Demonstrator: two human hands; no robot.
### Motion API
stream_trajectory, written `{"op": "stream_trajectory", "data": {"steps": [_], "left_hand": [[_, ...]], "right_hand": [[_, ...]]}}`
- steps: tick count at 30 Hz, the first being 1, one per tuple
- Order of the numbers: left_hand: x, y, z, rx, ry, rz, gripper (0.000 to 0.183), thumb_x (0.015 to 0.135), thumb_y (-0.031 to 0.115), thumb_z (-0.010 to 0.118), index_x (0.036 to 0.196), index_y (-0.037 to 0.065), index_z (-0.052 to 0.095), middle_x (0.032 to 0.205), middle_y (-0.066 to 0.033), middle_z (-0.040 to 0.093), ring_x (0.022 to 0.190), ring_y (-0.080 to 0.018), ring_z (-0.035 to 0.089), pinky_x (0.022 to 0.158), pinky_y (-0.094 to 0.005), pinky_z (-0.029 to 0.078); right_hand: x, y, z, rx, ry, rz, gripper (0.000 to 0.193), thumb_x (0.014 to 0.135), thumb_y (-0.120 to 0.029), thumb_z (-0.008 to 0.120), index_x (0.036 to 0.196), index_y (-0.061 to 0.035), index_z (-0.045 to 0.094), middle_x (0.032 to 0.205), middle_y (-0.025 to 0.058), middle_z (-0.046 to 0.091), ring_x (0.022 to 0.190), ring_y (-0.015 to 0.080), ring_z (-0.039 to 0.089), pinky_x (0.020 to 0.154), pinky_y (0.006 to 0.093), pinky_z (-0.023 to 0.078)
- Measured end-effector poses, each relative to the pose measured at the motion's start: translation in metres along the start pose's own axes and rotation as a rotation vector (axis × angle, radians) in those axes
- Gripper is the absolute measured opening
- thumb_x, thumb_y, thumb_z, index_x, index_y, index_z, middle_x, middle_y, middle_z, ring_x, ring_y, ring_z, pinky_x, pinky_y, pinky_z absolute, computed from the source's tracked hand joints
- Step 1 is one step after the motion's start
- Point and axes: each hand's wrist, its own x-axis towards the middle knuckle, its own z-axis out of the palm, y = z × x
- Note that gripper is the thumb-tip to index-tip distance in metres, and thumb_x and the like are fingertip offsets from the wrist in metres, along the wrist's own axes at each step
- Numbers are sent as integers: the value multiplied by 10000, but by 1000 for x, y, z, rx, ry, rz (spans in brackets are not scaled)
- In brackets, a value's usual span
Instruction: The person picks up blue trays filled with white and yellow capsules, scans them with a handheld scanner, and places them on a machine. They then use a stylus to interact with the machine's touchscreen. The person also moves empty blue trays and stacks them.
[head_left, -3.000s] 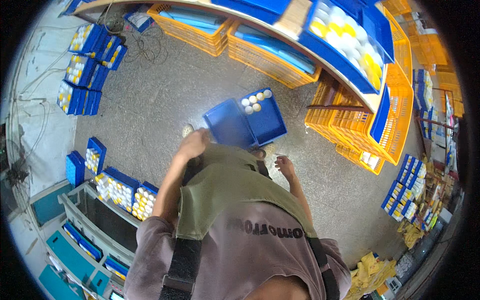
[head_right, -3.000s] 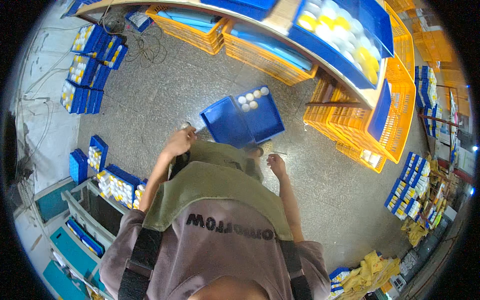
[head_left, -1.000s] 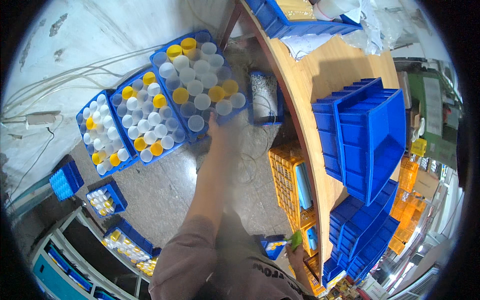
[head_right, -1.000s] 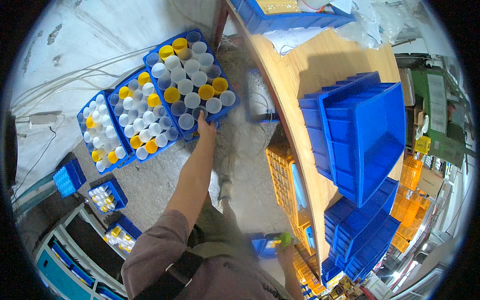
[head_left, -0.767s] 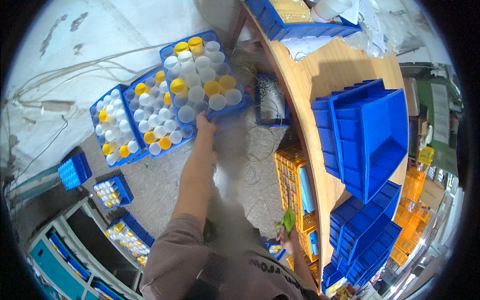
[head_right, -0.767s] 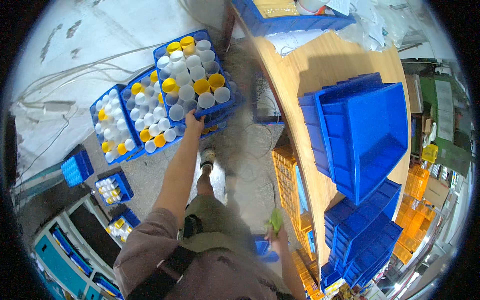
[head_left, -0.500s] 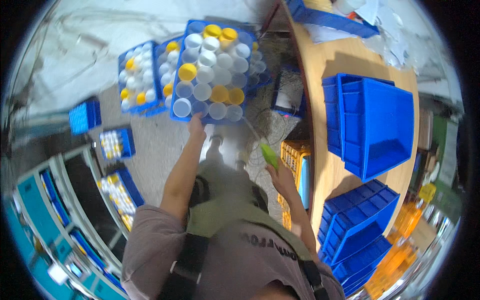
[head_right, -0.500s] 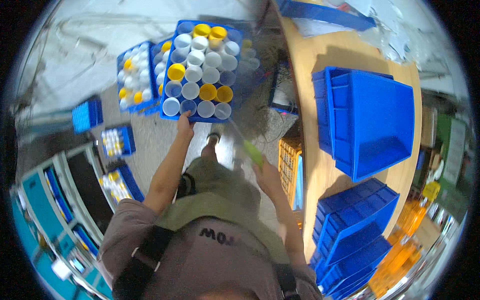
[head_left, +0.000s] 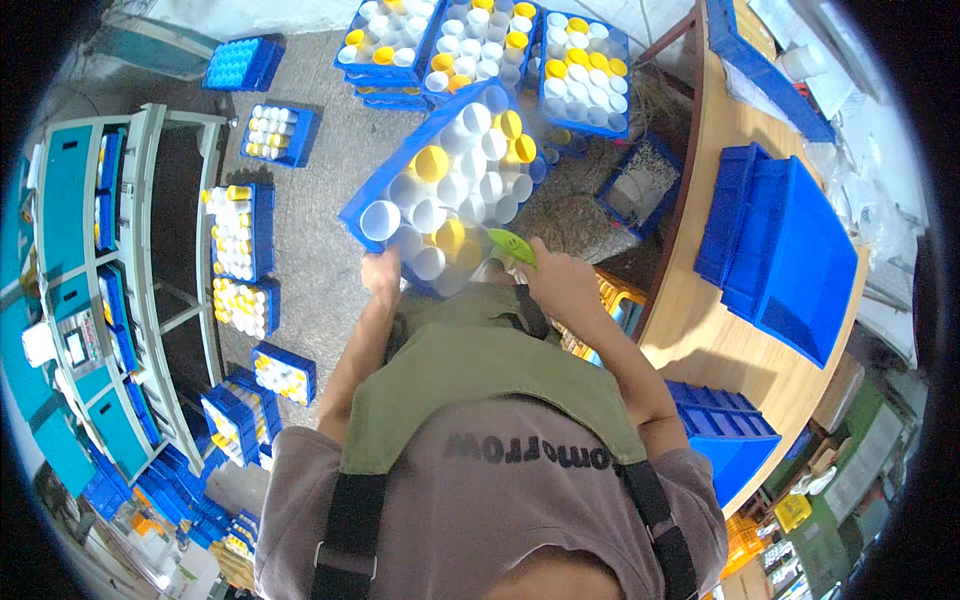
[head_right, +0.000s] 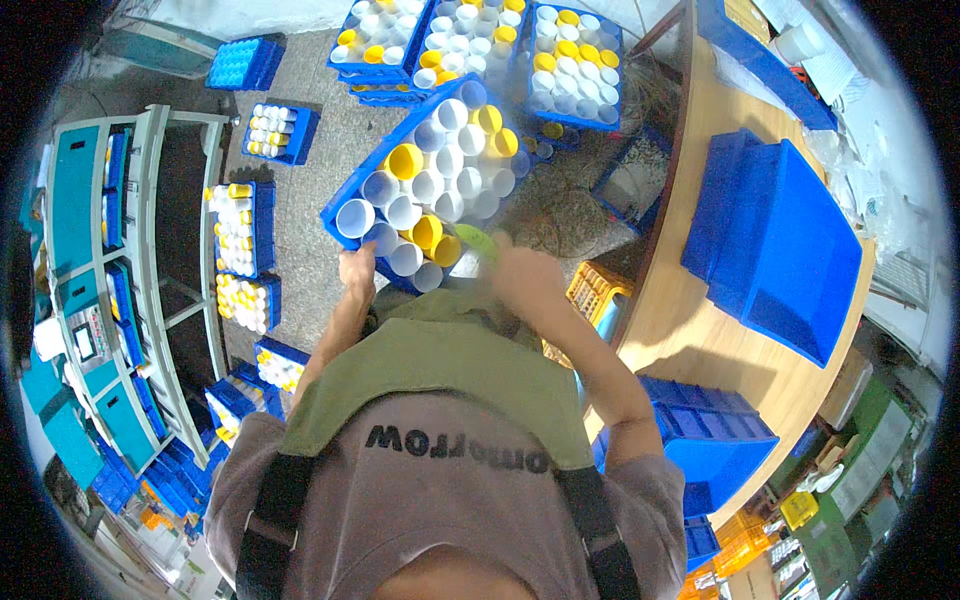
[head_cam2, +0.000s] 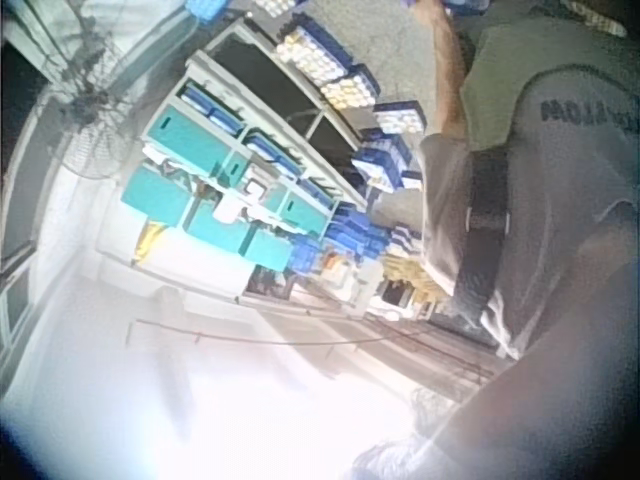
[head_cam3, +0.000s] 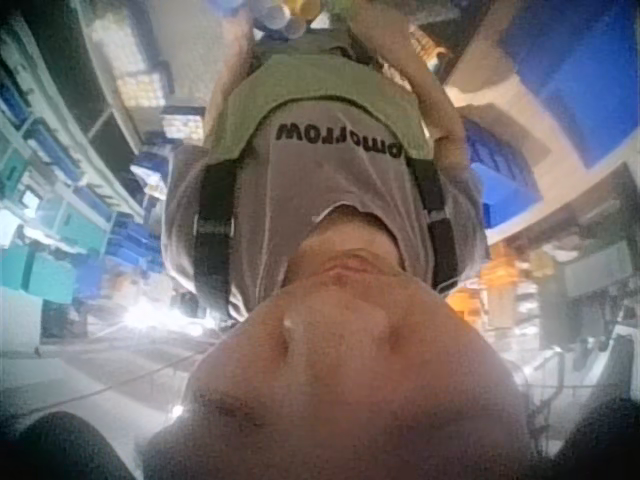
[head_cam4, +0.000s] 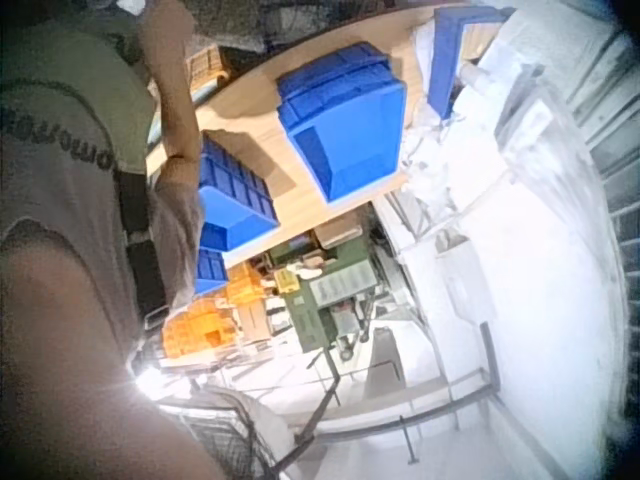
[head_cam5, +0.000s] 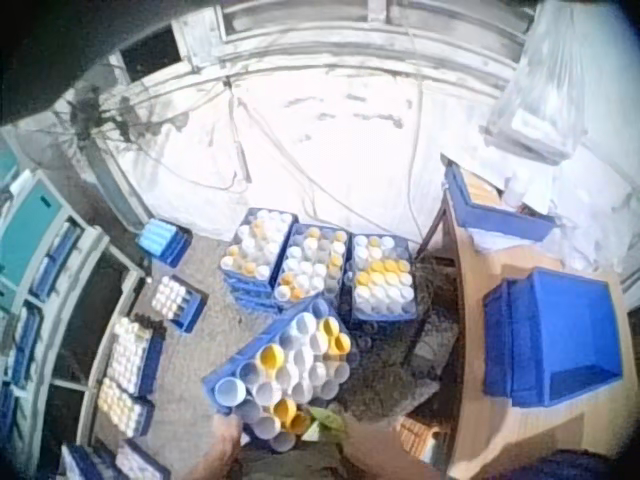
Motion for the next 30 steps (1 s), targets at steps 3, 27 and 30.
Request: {"op": "stream_trajectory", "data": {"steps": [3, 27, 30], "left_hand": [[6, -30, -10, -185, -69, -17, 399, 677, 274, 693, 947, -19, 709, 884, -170, 715, 837, -292, 695, 779, -395, 509], [96, -159, -78, -183, -206, 21, 412, 726, 314, 653, 960, -24, 680, 887, -223, 699, 898, -357, 681, 811, -437, 496], [101, -161, -79, -189, -207, 34, 405, 718, 299, 649, 950, -33, 675, 880, -240, 692, 891, -371, 680, 808, -445, 498]], "right_hand": [[9, -1, -4, -63, 51, -10, 431, 932, -437, 512, 1172, -79, 521, 774, 218, 667, 740, 415, 654, 667, 516, 507], [74, -121, -20, -149, 99, 36, 516, 927, -464, 475, 1244, -63, 548, 1017, 241, 665, 980, 411, 630, 853, 504, 491], [72, -140, -9, -192, 86, -13, 571, 935, -484, 460, 1319, -64, 493, 991, 269, 660, 944, 438, 630, 818, 510, 494]]}}
